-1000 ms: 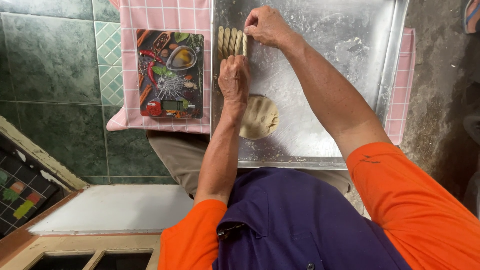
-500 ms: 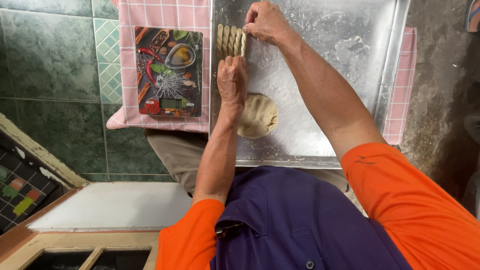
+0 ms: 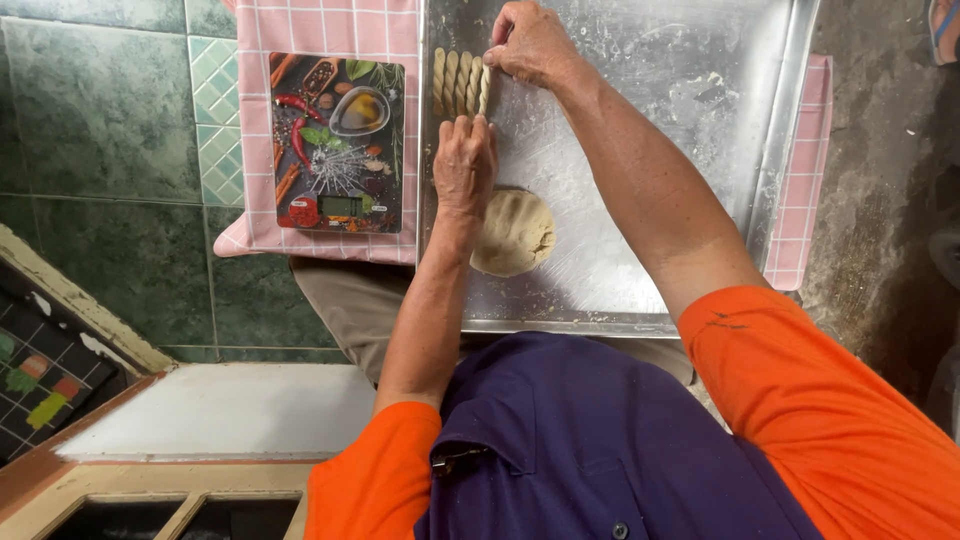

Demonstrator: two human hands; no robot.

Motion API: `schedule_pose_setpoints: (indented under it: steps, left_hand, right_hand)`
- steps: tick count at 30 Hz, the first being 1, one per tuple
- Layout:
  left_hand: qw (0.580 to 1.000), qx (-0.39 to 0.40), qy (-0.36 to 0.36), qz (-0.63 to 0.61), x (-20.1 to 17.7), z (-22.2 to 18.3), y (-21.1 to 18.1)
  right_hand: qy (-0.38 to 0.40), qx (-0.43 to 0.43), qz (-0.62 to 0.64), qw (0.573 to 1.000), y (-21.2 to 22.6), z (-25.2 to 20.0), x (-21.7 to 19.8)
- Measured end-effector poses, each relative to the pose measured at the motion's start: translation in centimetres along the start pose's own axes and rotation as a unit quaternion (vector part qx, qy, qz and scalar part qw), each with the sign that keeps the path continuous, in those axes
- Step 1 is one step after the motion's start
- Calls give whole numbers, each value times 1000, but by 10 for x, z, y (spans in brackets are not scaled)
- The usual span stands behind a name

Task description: The person is preparing traditional braided snacks by rolling small portions of dough into thin strips on a metal tray and then carefully braiding them together.

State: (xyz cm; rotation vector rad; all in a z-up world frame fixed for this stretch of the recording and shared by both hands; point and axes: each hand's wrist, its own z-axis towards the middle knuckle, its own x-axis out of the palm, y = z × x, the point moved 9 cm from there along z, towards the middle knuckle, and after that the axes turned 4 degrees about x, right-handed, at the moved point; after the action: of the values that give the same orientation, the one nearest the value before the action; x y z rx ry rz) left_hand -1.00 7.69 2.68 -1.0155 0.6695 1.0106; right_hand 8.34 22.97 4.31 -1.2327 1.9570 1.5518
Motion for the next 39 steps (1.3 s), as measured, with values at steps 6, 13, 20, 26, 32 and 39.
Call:
schedule_pose_setpoints:
  steps: [6, 13, 20, 26, 32, 39]
  left_hand:
    - [999, 9, 32, 0, 4, -4, -2]
    - [998, 0, 59, -7, 13, -9, 1]
    - [995, 16, 94, 40, 28, -20, 2]
    - [992, 20, 119, 27, 25, -18, 1]
    - [989, 27, 140, -41, 19, -24, 1]
    - [987, 37, 152, -38, 20, -19, 0]
  right_hand:
    - [8, -2, -3, 1000, 7, -4, -5]
    - [92, 99, 245, 960, 10, -40, -16]
    - [-1, -57, 159, 986, -9, -42, 0]
    - [-76, -154, 122, 978, -8, -61, 0]
    - [-92, -189, 103, 972, -15, -98, 2]
    - [-86, -167, 96, 977, -31, -117, 11]
